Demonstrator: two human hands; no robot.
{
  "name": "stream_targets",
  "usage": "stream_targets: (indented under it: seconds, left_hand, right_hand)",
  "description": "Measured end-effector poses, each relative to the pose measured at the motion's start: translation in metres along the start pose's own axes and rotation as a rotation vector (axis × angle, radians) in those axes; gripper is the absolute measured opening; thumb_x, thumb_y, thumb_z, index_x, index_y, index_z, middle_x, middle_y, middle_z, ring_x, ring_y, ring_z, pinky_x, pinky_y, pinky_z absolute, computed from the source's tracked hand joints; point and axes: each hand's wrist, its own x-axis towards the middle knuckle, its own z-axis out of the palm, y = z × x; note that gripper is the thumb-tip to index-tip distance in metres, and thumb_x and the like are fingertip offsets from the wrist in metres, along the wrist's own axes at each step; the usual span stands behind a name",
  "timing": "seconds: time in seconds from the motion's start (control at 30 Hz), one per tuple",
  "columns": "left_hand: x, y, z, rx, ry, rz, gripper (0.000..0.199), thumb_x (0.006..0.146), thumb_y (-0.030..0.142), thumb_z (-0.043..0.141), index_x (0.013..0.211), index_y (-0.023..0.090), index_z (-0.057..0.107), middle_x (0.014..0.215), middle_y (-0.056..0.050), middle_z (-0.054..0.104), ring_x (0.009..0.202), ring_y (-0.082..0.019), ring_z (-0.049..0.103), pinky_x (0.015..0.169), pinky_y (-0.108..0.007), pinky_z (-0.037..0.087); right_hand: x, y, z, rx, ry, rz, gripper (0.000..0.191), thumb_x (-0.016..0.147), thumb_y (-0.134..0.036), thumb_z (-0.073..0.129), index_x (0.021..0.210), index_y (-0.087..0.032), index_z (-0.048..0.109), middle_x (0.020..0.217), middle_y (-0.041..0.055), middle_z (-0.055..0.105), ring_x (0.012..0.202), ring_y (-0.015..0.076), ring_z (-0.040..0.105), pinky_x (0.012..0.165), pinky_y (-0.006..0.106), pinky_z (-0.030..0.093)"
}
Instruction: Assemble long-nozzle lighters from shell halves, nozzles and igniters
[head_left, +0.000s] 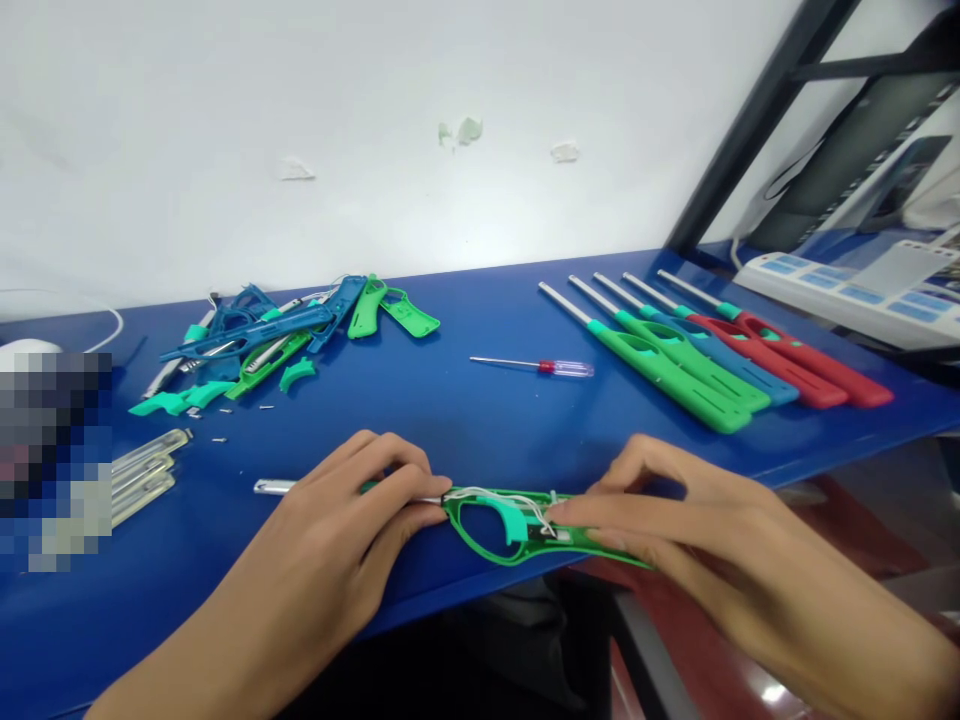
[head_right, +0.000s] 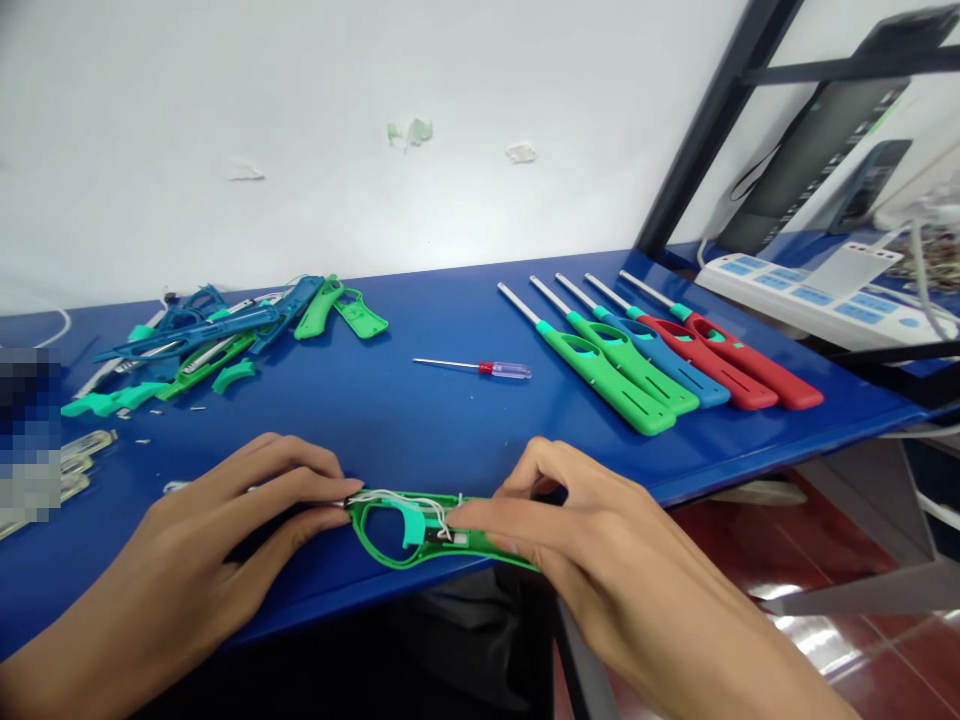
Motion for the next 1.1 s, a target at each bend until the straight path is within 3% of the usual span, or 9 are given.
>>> stream_targets:
  seconds: [0.4, 0.53, 0.7, 0.9, 1.1]
  left_hand:
    - [-0.0010, 0.0008, -0.0006, -0.003, 0.010, -0.001, 0.015, 0.105, 0.014, 0.054, 0.107, 0.025, 0.065, 0.107, 0.001, 0.064, 0.094, -0.014, 0.059, 0.084, -0.024, 0.046]
    - [-0.0005, 0.0003, -0.0003, -0.001, 0.010, 0.001, 0.016, 0.105, 0.013, 0.054, 0.108, 0.025, 0.065, 0.107, 0.000, 0.064, 0.095, -0.015, 0.059, 0.083, -0.025, 0.046]
    - [0.0007, 0.0009, 0.0002, 0.003, 0.012, 0.009, 0.016, 0.105, 0.014, 0.055, 0.107, 0.024, 0.067, 0.105, -0.001, 0.064, 0.094, -0.016, 0.059, 0.080, -0.025, 0.047]
    - [-0.0009, 0.0004, 0.0006, 0.001, 0.003, -0.012, 0.017, 0.105, 0.014, 0.054, 0.108, 0.025, 0.067, 0.106, -0.002, 0.064, 0.093, -0.016, 0.059, 0.079, -0.026, 0.047]
    - [-0.0005, 0.0016, 0.0007, -0.009, 0.004, -0.014, 0.016, 0.106, 0.017, 0.053, 0.107, 0.025, 0.067, 0.105, -0.002, 0.064, 0.092, -0.017, 0.059, 0.078, -0.027, 0.047]
  right_hand:
    - [-0.0006, 0.0012, -0.0041, 0.032, -0.039, 0.018, 0.050, 0.110, -0.023, 0.044, 0.147, -0.057, 0.050, 0.114, 0.0003, 0.055, 0.101, 0.0130, 0.062, 0.084, 0.029, 0.055]
    - [-0.0002, 0.0011, -0.0032, 0.029, -0.036, 0.023, 0.047, 0.110, -0.025, 0.043, 0.144, -0.055, 0.055, 0.114, 0.0001, 0.056, 0.099, 0.0119, 0.063, 0.081, 0.026, 0.055]
    - [-0.0007, 0.0034, -0.0008, 0.073, 0.116, 0.011, 0.030, 0.105, -0.031, 0.058, 0.126, -0.050, 0.069, 0.109, -0.0031, 0.063, 0.096, 0.0107, 0.066, 0.079, 0.020, 0.056]
    - [-0.0028, 0.0077, -0.0043, 0.104, 0.095, -0.066, 0.043, 0.105, -0.024, 0.057, 0.137, -0.051, 0.065, 0.117, -0.0004, 0.066, 0.100, 0.0131, 0.070, 0.081, 0.022, 0.059]
    - [-0.0016, 0.0042, -0.0039, 0.083, 0.115, -0.052, 0.036, 0.104, -0.025, 0.057, 0.127, -0.047, 0.073, 0.112, 0.0011, 0.067, 0.094, 0.0135, 0.071, 0.076, 0.021, 0.059]
